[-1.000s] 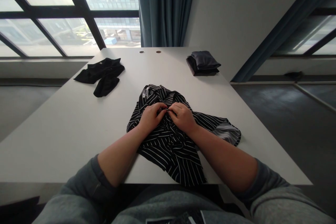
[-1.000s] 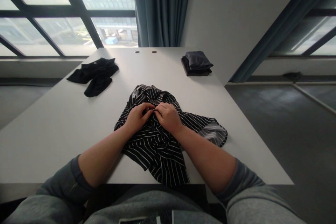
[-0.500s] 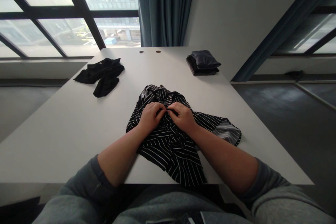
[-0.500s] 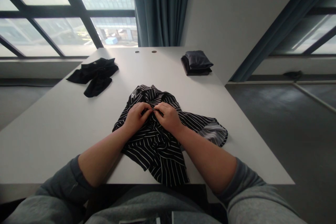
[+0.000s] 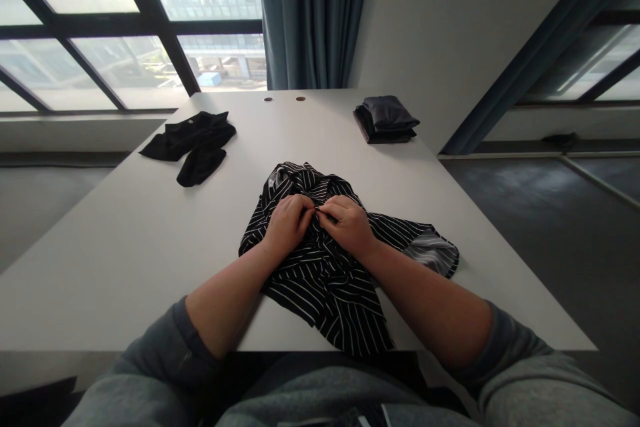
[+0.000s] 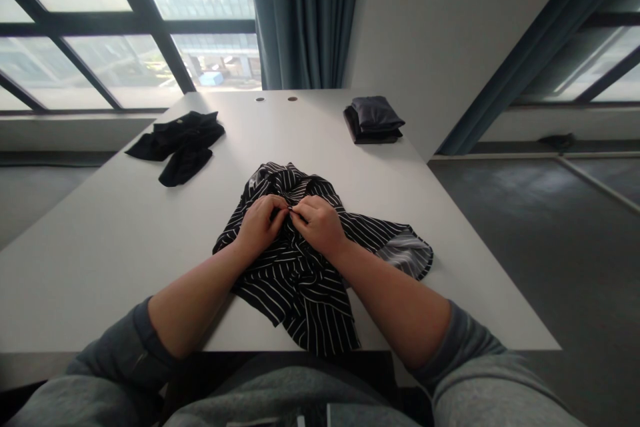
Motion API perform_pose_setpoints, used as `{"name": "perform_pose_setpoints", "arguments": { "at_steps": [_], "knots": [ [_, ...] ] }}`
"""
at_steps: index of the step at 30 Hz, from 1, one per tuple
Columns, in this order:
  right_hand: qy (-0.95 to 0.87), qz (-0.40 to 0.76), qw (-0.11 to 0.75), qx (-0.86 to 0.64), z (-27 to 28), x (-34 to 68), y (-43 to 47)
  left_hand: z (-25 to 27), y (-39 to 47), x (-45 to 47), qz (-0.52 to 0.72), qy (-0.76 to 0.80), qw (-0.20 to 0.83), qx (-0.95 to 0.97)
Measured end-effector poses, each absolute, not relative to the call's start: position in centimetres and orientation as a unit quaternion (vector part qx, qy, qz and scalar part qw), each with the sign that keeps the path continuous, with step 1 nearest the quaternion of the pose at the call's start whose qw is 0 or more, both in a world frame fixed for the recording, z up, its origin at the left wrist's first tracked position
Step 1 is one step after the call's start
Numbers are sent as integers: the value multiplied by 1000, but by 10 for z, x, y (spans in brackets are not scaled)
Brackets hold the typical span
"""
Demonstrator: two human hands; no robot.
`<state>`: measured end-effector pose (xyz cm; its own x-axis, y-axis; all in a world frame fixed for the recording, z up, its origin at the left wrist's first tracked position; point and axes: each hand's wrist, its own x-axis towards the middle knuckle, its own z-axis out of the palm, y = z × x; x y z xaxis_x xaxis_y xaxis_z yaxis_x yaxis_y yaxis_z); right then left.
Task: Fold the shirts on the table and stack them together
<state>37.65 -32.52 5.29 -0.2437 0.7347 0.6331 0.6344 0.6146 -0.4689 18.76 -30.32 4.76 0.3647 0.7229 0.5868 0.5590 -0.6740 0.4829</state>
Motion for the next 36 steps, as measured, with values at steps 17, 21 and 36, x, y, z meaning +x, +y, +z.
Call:
{"name": "perform_pose_setpoints", "arguments": {
  "at_steps": [17,21,36],
  "knots": [
    [-786,39,470,-400,50,377,-325,47,-302,187,438,383,107,806],
    [-770,82,490,-401,50,378,-325,50,-303,186,423,403,142,799],
    [-781,111,488,-373,49,384,-323,54,-301,188,411,432,281,752]
  ]
}}
